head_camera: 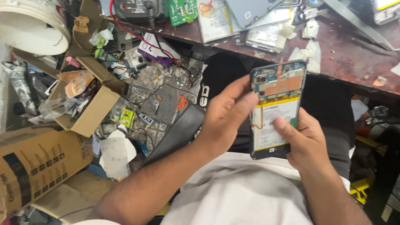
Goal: The person disassembles a smartphone, prying off the back cover and working on the internal battery and board with a small tool. They reassemble the phone, power it on and watch the boot screen, then begin prying at the screen edge with a tool.
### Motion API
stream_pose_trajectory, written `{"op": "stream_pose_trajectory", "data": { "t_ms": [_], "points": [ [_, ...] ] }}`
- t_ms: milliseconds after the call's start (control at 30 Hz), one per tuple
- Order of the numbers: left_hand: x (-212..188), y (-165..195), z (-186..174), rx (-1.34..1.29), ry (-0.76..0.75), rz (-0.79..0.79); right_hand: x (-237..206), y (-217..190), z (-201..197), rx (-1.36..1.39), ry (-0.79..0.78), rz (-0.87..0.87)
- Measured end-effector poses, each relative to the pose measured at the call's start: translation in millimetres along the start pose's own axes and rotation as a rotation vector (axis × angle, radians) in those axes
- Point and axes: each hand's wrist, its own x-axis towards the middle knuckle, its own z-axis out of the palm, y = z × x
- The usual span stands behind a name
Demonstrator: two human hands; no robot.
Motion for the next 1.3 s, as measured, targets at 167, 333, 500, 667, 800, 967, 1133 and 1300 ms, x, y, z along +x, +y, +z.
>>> {"op": "stream_pose_trajectory", "data": {
  "t_ms": [167,333,500,667,800,967,1133,1300],
  "points": [
    [-7,1,7,0.232,0.023,0.022,0,-3,-6,-0.013,-0.013,-0.041],
    [-8,5,12,0.322,0.086,0.037,-1,5,-11,-0.093,-0.026,-0.09],
    [-7,7,13,0.248,0.103,-0.006,1,9,-5,-0.237,-0.041,-0.254],
    [-9,4,17,0.362,0.095,-0.118,1,4,4,-0.081,0.045,-0.279],
    [-11,2,18,0.525,0.041,-0.107,2,-3,8,-0.03,0.157,-0.174],
    [-10,-2,19,0.338,0.011,-0.17,-2,-9,14,-0.056,0.231,-0.16],
    [-8,3,22,0.243,0.031,-0.199,-2,-19,13,0.086,0.117,-0.147],
    [-10,13,27,0.666,0.173,0.028,-6,-17,6,0.141,0.079,-0.195]
  ]
}}
